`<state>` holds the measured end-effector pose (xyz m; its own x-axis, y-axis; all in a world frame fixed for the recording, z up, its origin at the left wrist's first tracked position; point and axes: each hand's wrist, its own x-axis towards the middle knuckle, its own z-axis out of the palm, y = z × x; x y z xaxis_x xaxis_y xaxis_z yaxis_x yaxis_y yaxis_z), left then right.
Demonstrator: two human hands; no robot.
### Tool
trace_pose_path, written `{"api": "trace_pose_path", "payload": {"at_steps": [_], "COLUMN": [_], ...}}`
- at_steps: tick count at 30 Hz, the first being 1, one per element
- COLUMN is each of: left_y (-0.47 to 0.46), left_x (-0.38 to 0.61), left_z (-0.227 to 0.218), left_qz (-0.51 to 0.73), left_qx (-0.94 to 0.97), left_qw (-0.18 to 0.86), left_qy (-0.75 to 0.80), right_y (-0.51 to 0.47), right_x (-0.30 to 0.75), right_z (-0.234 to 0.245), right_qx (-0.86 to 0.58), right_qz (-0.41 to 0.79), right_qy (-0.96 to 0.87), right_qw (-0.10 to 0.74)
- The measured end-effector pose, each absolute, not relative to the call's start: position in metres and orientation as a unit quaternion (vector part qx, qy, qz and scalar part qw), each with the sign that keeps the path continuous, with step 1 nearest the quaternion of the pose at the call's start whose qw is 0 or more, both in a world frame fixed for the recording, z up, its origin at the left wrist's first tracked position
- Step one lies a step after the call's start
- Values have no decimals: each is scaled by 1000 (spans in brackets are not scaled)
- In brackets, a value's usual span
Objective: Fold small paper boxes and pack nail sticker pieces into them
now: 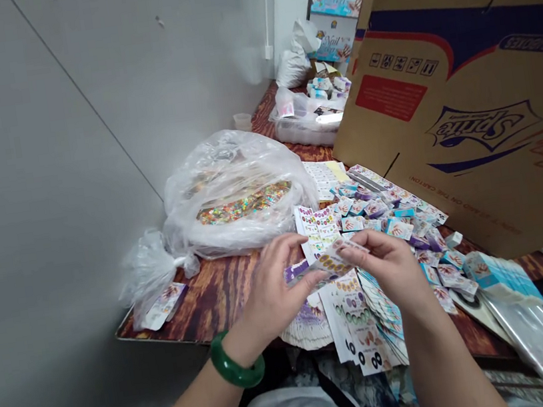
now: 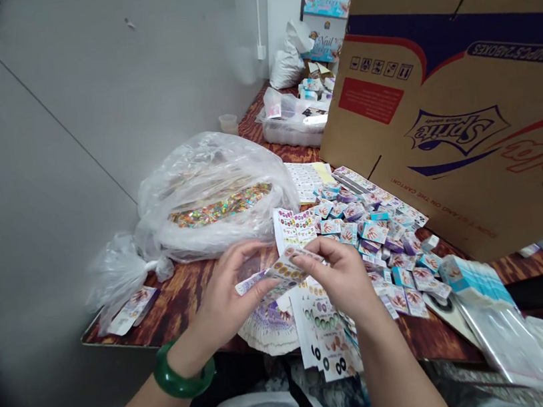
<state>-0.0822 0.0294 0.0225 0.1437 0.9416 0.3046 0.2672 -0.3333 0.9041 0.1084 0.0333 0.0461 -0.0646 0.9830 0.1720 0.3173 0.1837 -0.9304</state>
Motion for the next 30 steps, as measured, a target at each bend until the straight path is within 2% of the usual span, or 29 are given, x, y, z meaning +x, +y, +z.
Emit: {"api": "trace_pose_path", "payload": {"at_steps": [2,3,5,8,10,13,16,18,21,24,30], "left_y": [32,33,34,35,36,36,36,37,39,38,35], "left_x": [-88,-90,-92,-93,-95,-100,-106,-110,-112,-108,-97], "left_z": [18,15,7,0,0,1,0,-2,-6,-8,-9], "left_qz": [400,370,351,393,409,431,468,453,386,381,442], "left_qx": [664,642,572,496,496,562,612,628,617,522,336], "left_qw": [454,512,598,623,612,543,418,396,481,578,703], "left_qy": [440,435,439,460,461,451,482,495,488,499,444], "right_y": [40,44,48,46,40,33,34,38,41,41,37], "right_x": [108,107,103,92,83,73,70,69,65,55,38], "right_z": [42,39,31,19,12,5,2,2,3,1,-14], "right_qx": [-532,-547,-581,-544,-478,-446,-484,-507,-494,-463,-484], "right_qz": [412,394,285,104,92,159,231,330,541,665,666], "right_qy": [-574,-566,-590,-705,-789,-824,-766,-690,-523,-397,-345], "right_qw": [467,474,483,444,376,312,353,397,437,431,451]}}
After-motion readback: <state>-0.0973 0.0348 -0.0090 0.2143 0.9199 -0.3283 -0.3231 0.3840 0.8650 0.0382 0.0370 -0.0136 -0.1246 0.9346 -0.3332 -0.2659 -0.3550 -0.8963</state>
